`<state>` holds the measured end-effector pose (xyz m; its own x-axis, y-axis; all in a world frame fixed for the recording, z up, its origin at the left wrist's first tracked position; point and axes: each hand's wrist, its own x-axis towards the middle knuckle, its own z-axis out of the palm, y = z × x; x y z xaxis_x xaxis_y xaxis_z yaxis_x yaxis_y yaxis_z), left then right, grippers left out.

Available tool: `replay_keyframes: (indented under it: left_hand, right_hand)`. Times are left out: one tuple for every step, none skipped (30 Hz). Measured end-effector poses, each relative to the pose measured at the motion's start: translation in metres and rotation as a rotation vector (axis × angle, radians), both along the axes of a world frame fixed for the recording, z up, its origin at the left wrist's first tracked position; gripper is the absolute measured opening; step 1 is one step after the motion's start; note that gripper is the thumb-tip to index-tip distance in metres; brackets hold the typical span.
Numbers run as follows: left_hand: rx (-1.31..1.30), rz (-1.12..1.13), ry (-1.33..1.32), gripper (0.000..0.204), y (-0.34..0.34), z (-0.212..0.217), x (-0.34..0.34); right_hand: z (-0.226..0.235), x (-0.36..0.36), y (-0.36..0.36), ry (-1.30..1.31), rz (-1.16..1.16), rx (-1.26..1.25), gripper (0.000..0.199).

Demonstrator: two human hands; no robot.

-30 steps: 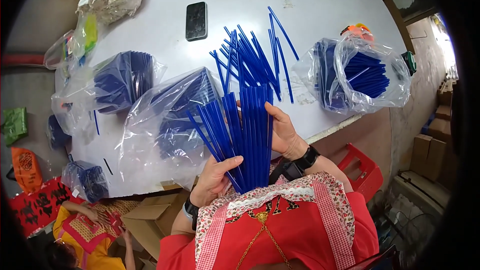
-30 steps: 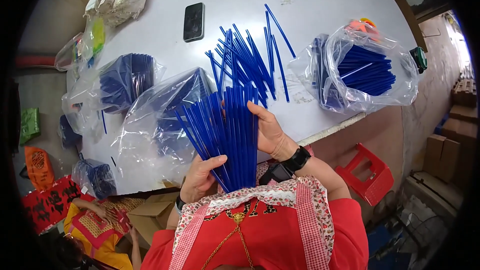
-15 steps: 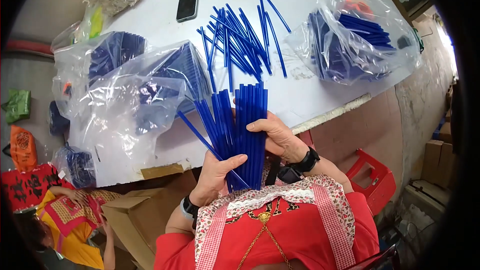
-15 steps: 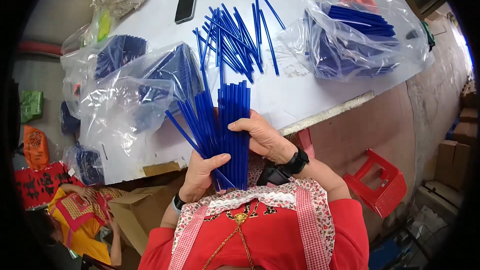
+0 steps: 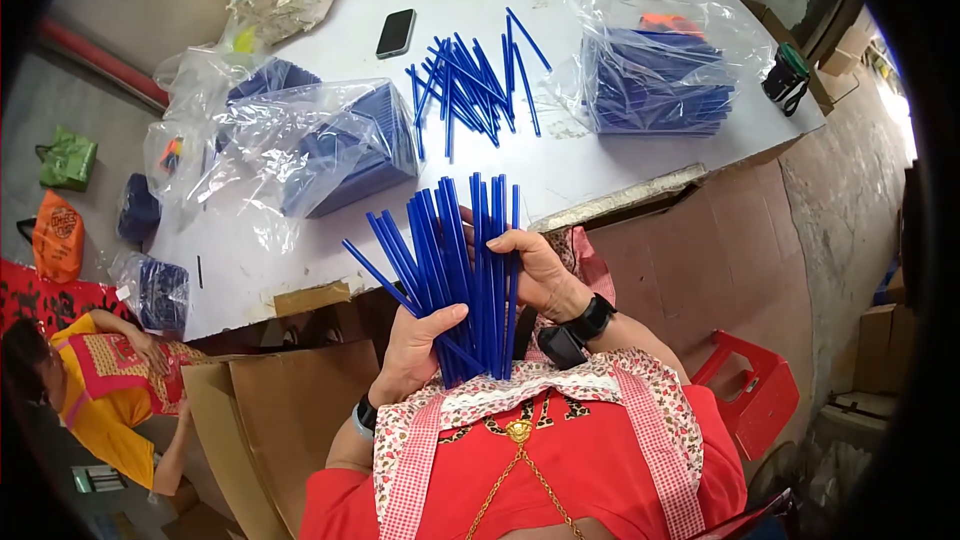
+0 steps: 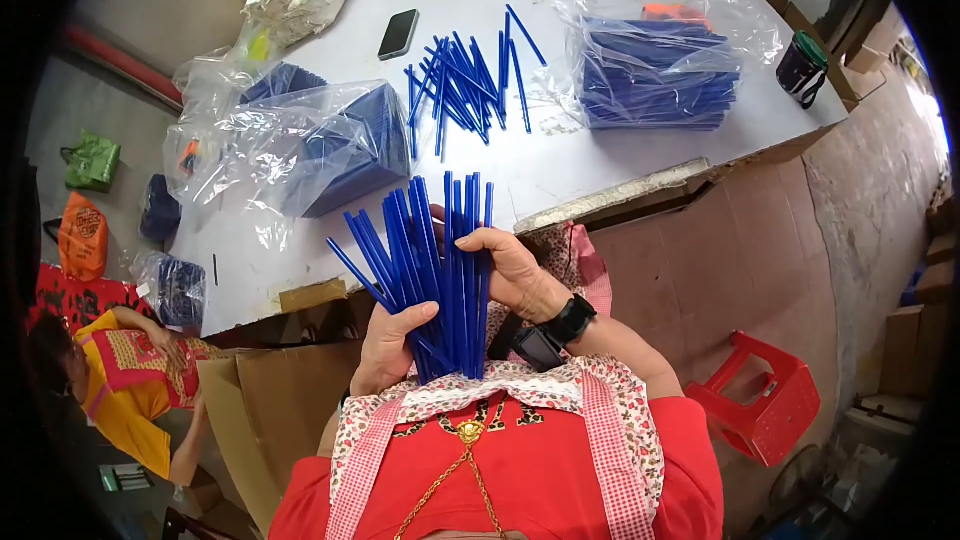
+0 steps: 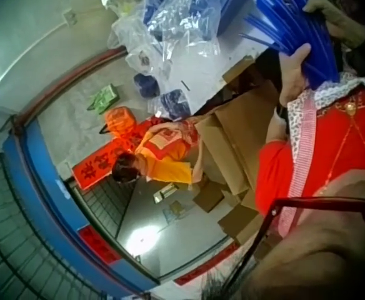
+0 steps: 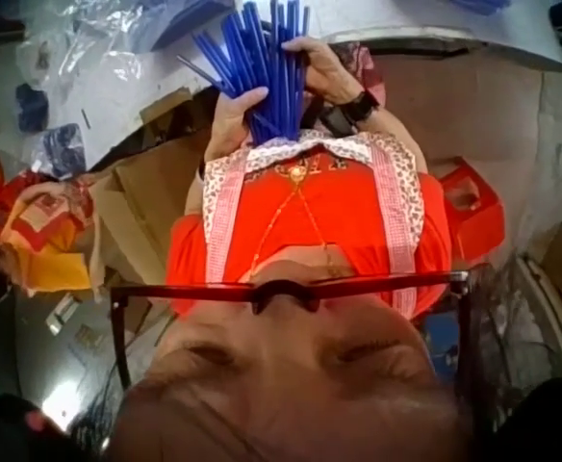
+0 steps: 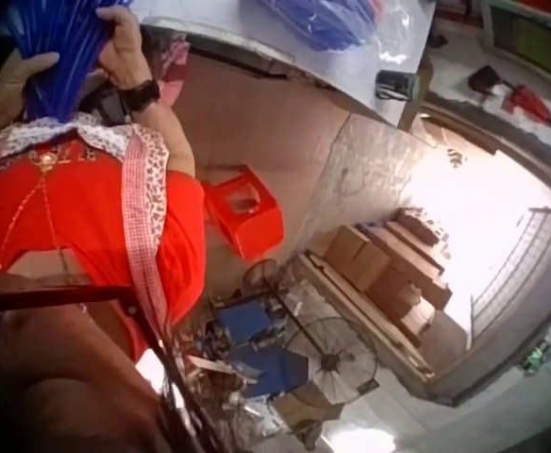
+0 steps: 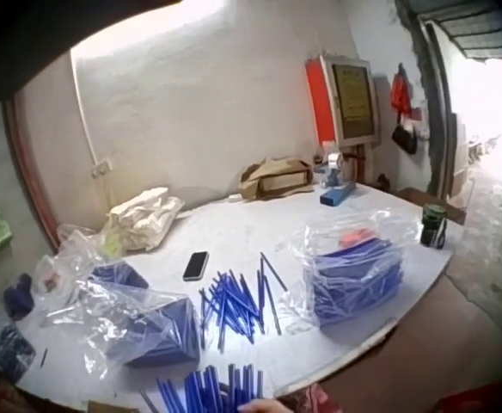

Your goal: The person gathers blue plastic sticks by hand, aligns them into a bundle, and places the bundle into a clear plastic bag. They repeat this process, occasionally picking up stray sticks from the table to include in the bundles.

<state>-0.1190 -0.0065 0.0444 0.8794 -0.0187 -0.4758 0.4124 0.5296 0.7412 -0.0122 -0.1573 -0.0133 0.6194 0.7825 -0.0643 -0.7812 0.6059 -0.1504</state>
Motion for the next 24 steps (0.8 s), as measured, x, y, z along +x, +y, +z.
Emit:
replay_keyframes:
  left_hand:
    - [0.000,0.003,-0.010,0.046,-0.002,0.000,-0.002]
    - [-0.001,0.005,-0.019,0.046,-0.003,0.001,-0.004]
    - [0.008,0.006,-0.024,0.046,-0.005,0.001,-0.006]
    - [0.030,0.019,-0.024,0.045,-0.006,0.001,-0.009]
    - [0.051,0.032,-0.023,0.045,-0.007,0.001,-0.012]
    - [0.071,0.045,-0.020,0.044,-0.006,0.000,-0.013]
    - [0.076,0.047,-0.020,0.044,-0.005,0.000,-0.013]
    - [0.074,0.043,-0.016,0.043,-0.003,-0.002,-0.014]
    - [0.071,0.039,-0.012,0.042,-0.001,-0.003,-0.015]
    - [0.067,0.036,-0.007,0.040,0.000,-0.004,-0.016]
    - [0.066,0.041,-0.001,0.040,0.000,-0.005,-0.017]
    - [0.058,0.045,0.010,0.040,0.000,-0.006,-0.017]
    - [0.050,0.049,0.019,0.039,0.001,-0.007,-0.017]
    - [0.041,0.052,0.029,0.039,0.002,-0.008,-0.016]
    - [0.037,0.055,0.035,0.039,0.004,-0.009,-0.014]
    - [0.019,0.055,0.045,0.039,0.006,-0.011,-0.013]
    - [0.000,0.055,0.056,0.039,0.009,-0.012,-0.011]
    - [-0.020,0.055,0.066,0.040,0.010,-0.013,-0.010]
    - [-0.027,0.056,0.071,0.040,0.011,-0.015,-0.008]
    - [-0.034,0.055,0.080,0.040,0.012,-0.015,-0.007]
    - [-0.041,0.053,0.089,0.040,0.013,-0.016,-0.006]
    - [-0.048,0.052,0.098,0.039,0.013,-0.017,-0.005]
    - [-0.053,0.056,0.100,0.039,0.015,-0.018,-0.004]
    - [-0.054,0.057,0.105,0.039,0.016,-0.019,-0.003]
  right_hand:
    - [0.000,-0.002,-0.001,-0.014,-0.001,0.006,0.066]
    - [-0.001,-0.005,-0.002,-0.016,0.001,0.014,0.066]
    - [-0.003,-0.007,-0.002,-0.002,0.000,0.010,0.064]
    - [-0.007,-0.009,-0.002,0.013,-0.002,0.005,0.063]
    - [-0.009,-0.009,-0.001,0.030,-0.002,-0.001,0.061]
    - [-0.012,-0.009,-0.001,0.029,-0.001,0.005,0.061]
    - [-0.016,-0.007,-0.001,0.049,0.012,-0.021,0.059]
    - [-0.019,-0.006,-0.001,0.071,0.026,-0.049,0.058]
    - [-0.022,-0.006,-0.001,0.095,0.041,-0.079,0.056]
    - [-0.023,-0.007,0.000,0.100,0.046,-0.079,0.056]
    - [-0.025,-0.007,0.000,0.105,0.043,-0.059,0.055]
    - [-0.026,-0.008,0.000,0.110,0.039,-0.040,0.053]
    - [-0.027,-0.007,0.002,0.115,0.035,-0.021,0.052]
    - [-0.027,-0.006,0.003,0.120,0.039,-0.024,0.052]
    - [-0.027,-0.004,0.003,0.122,0.037,-0.025,0.052]
    - [-0.027,-0.003,0.004,0.123,0.034,-0.027,0.052]
    - [-0.027,-0.002,0.005,0.125,0.031,-0.030,0.052]
    - [-0.029,-0.001,0.004,0.129,0.033,-0.037,0.052]
    - [-0.031,0.001,0.004,0.135,0.033,-0.049,0.052]
    - [-0.033,0.002,0.004,0.140,0.033,-0.061,0.051]
    - [-0.035,0.004,0.004,0.145,0.034,-0.073,0.051]
    - [-0.034,0.005,0.004,0.148,0.036,-0.080,0.051]
    - [-0.033,0.005,0.004,0.155,0.034,-0.069,0.051]
    - [-0.032,0.006,0.005,0.162,0.033,-0.058,0.050]
